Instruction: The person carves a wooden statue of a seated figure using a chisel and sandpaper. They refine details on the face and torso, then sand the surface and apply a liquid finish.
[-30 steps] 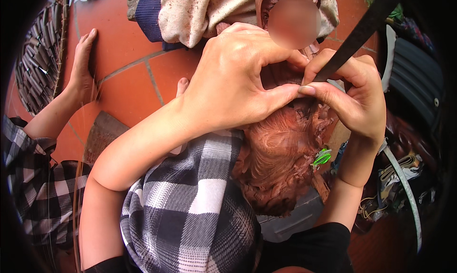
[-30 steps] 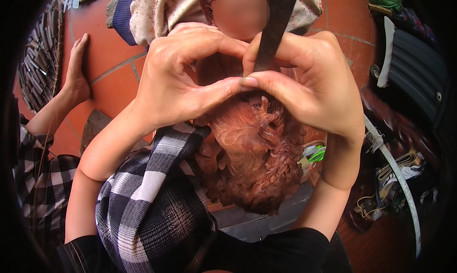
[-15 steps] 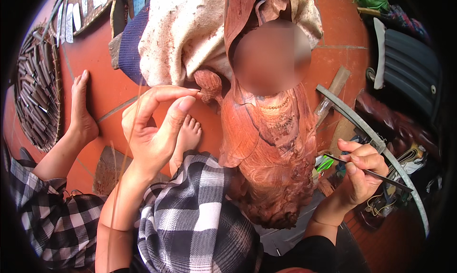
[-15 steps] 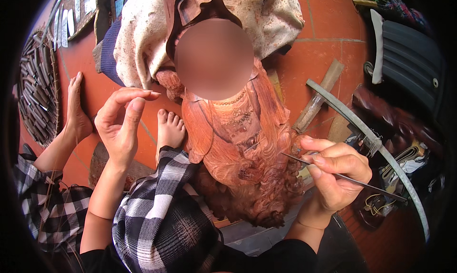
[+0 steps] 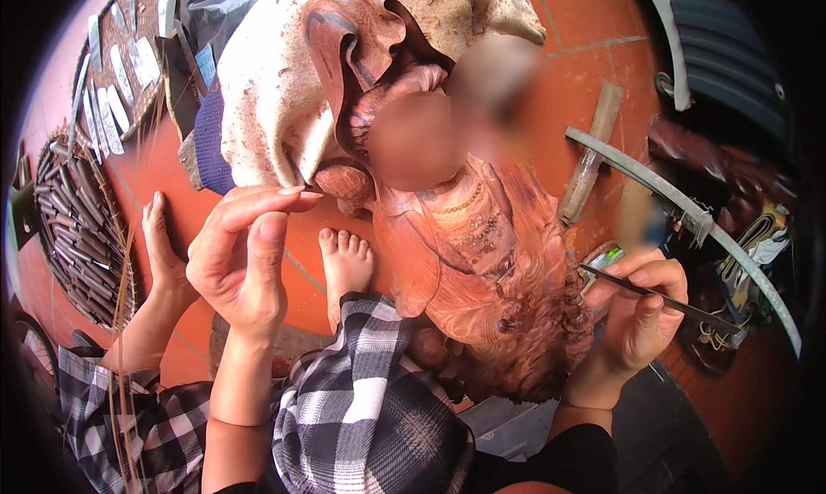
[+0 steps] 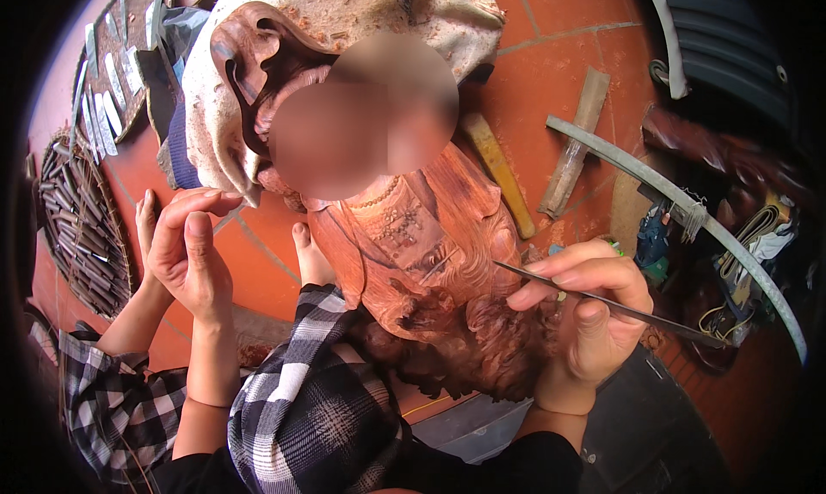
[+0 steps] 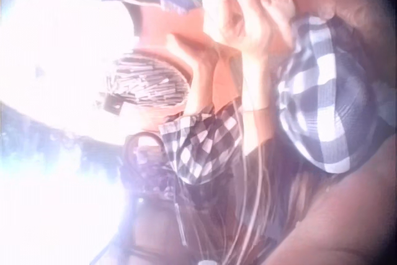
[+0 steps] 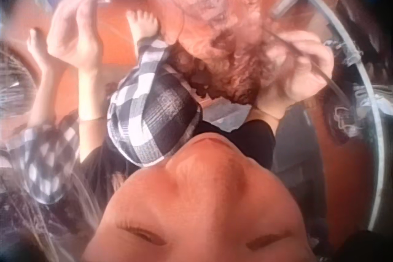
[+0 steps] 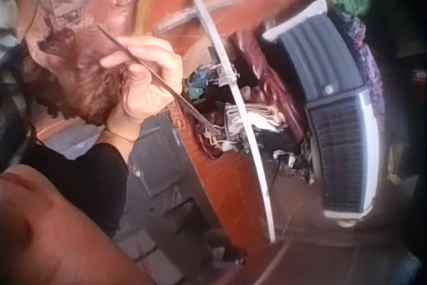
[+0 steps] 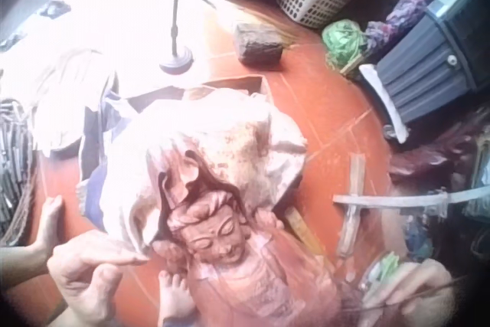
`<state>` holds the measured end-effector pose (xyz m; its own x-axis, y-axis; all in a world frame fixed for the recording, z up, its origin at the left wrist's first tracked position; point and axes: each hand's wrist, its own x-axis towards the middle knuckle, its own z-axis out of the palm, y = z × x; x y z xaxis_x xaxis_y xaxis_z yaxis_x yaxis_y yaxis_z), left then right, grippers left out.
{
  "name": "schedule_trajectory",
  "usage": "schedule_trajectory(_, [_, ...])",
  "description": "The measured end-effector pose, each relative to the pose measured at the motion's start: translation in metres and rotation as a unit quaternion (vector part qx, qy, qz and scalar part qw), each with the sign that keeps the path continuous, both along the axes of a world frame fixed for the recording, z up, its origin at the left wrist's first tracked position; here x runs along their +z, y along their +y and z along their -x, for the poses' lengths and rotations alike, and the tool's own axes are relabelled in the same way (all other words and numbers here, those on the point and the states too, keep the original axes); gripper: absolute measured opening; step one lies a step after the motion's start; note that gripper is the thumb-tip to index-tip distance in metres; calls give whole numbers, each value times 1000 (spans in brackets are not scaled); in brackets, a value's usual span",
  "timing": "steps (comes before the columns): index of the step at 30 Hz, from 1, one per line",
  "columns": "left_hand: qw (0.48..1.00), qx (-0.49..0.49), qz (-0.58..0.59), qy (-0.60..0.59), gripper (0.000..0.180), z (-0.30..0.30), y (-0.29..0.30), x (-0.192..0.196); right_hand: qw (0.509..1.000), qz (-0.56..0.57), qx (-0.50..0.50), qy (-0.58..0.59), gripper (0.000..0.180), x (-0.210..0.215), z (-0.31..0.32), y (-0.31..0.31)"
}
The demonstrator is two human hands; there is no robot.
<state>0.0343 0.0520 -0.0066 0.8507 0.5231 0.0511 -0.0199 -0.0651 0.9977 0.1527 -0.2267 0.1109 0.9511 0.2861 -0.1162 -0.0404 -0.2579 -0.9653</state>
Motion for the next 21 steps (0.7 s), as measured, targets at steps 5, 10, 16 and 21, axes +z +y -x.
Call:
schedule_trajectory(5, [963, -162, -151, -155, 26, -37, -6, 52, 997, 31, 66, -39, 33, 23, 12, 36])
schedule_trajectory(10, [939, -176, -216, -204, 22, -29, -39, 74, 979, 71, 165, -94, 17, 32, 23, 71])
schedule_trajectory(16, [970, 26, -221, -95, 10, -12, 53, 69, 962, 134, 185, -149, 63, 35, 31, 84])
schedule_trajectory(21, [901, 220, -208, 311, 19, -24, 195, -38, 895, 313, 238, -211, 66, 13, 48, 63])
